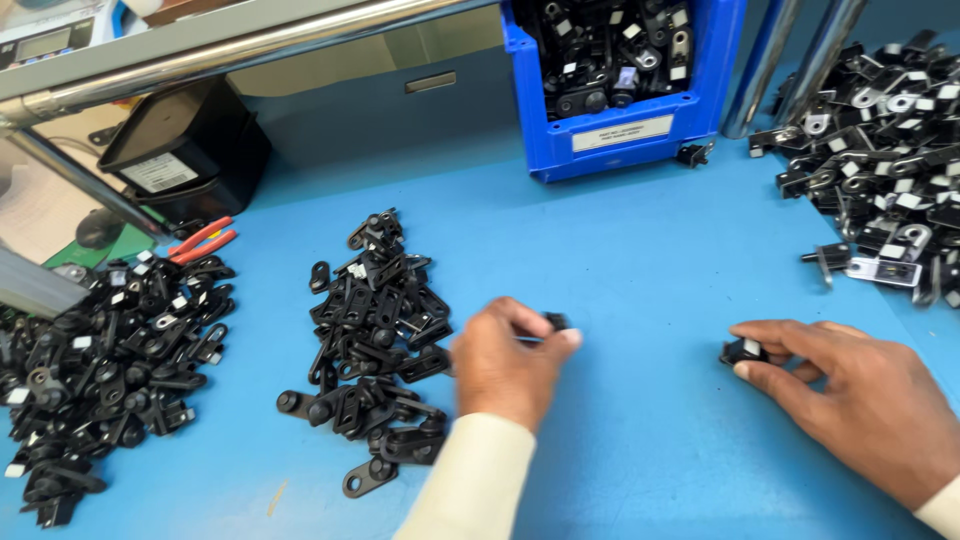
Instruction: The person repeatedly picks up small black plastic housings and metal contacts from a blue workbench, aligns them, and presses them together by hand. Completed assemblies are placed into a blue bin while the person continues the cycle with new parts.
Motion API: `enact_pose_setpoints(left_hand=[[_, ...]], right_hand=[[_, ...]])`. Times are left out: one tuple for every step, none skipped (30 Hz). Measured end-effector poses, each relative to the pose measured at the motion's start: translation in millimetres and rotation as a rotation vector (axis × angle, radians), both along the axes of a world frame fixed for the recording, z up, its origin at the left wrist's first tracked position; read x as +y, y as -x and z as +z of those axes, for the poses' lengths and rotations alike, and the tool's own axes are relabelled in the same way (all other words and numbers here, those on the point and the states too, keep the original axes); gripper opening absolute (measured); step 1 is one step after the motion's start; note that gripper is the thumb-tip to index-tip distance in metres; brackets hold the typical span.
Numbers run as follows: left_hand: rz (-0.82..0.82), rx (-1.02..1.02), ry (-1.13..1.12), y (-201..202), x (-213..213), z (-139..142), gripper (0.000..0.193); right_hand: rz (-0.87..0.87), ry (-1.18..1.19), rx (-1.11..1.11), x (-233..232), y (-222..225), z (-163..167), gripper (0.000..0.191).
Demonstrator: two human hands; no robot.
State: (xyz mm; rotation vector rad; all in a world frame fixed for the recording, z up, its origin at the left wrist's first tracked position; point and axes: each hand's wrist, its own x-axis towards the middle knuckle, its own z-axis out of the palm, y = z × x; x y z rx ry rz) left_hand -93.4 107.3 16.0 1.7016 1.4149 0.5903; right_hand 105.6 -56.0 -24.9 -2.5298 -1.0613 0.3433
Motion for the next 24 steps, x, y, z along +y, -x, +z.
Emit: enact_pose_setpoints(left_hand=[[-0.023,-0.008,0.022,-10.1,-6.0,-2.5,0.033],[-0.045,-0.016,0.044,-19.2,-12.7,-4.6,0.037],[-0.066,-0.024,0.069,-25.7,-18.5,-5.9,0.042],[-0.092,0.017,0.135,-30.4,-23.4,-6.5,0.044],[-0.119,0.059,0.201,-34.6,-27.6,-6.5,0.047],[-0.148,0.101,0.266,-38.2,-30.9,-6.1,0.051],[-0.160,0.096,0.263,-40.8,-32.7,-5.5,0.042],[-0.172,0.090,0.260,-42.5,-33.8,-4.9,0.034],[-0.184,0.084,0.257,-43.5,-35.1,-4.5,0.027],[-0.186,0.078,0.254,-44.1,-36.5,-4.4,0.023],[-0.187,0.072,0.252,-44.2,-37.7,-4.3,0.019],[-0.185,0.066,0.249,-44.3,-38.2,-4.4,0.015],[-0.193,0.100,0.232,-43.8,-39.1,-4.7,0.017],[-0.200,0.134,0.215,-42.4,-40.5,-4.8,0.020],[-0.205,0.168,0.197,-40.9,-41.2,-4.7,0.023],[-0.231,0.191,0.145,-39.9,-42.1,-4.4,0.022],[-0.257,0.213,0.093,-38.7,-44.0,-4.1,0.021],[-0.283,0.235,0.040,-37.8,-44.7,-3.5,0.021],[-0.285,0.239,0.069,-37.0,-44.4,-2.6,0.019],[-0.287,0.243,0.099,-36.4,-44.6,-1.8,0.017],[-0.290,0.246,0.129,-36.3,-44.5,-1.0,0.015],[-0.275,0.238,0.142,-36.6,-44.5,-0.2,0.015],[-0.264,0.230,0.155,-37.2,-44.8,0.3,0.015],[-0.254,0.222,0.168,-38.3,-44.9,0.7,0.016]], right_hand=[[-0.027,0.010,0.039,1.6,0.8,4.3,0.043],[-0.054,0.019,0.076,3.1,1.5,8.4,0.043],[-0.090,0.023,0.130,3.1,3.1,12.0,0.043],[-0.125,0.027,0.183,2.1,4.9,15.1,0.043],[-0.094,0.026,0.152,0.7,7.3,17.0,0.042],[-0.063,0.025,0.121,-1.0,10.2,18.0,0.041],[-0.044,0.029,0.091,-3.2,13.2,18.3,0.040],[-0.025,0.034,0.060,-5.2,15.4,18.2,0.039],[-0.019,0.043,0.032,-6.6,18.0,17.2,0.038],[-0.025,0.052,0.033,-7.0,18.3,16.6,0.038],[-0.032,0.061,0.035,-7.7,18.8,15.8,0.037],[-0.050,0.069,0.068,-7.0,17.7,15.0,0.037],[-0.062,0.068,0.086,-7.9,17.1,14.2,0.037],[-0.075,0.068,0.104,-8.2,15.8,13.7,0.037],[-0.080,0.059,0.108,-9.8,15.2,12.9,0.038],[-0.081,0.057,0.093,-11.1,14.9,12.0,0.039],[-0.082,0.054,0.076,-12.6,15.0,10.8,0.040],[-0.080,0.058,0.040,-14.2,15.6,9.4,0.041],[-0.073,0.045,0.015,-15.1,17.0,7.7,0.041],[-0.065,0.032,-0.009,-16.0,18.1,6.1,0.041],[-0.052,0.003,-0.023,-16.6,19.4,4.7,0.040],[-0.020,0.001,-0.048,-15.5,19.3,3.6,0.040],[0.011,-0.002,-0.072,-14.9,19.1,2.9,0.039],[0.063,0.021,-0.107,-11.9,17.9,2.0,0.040]])
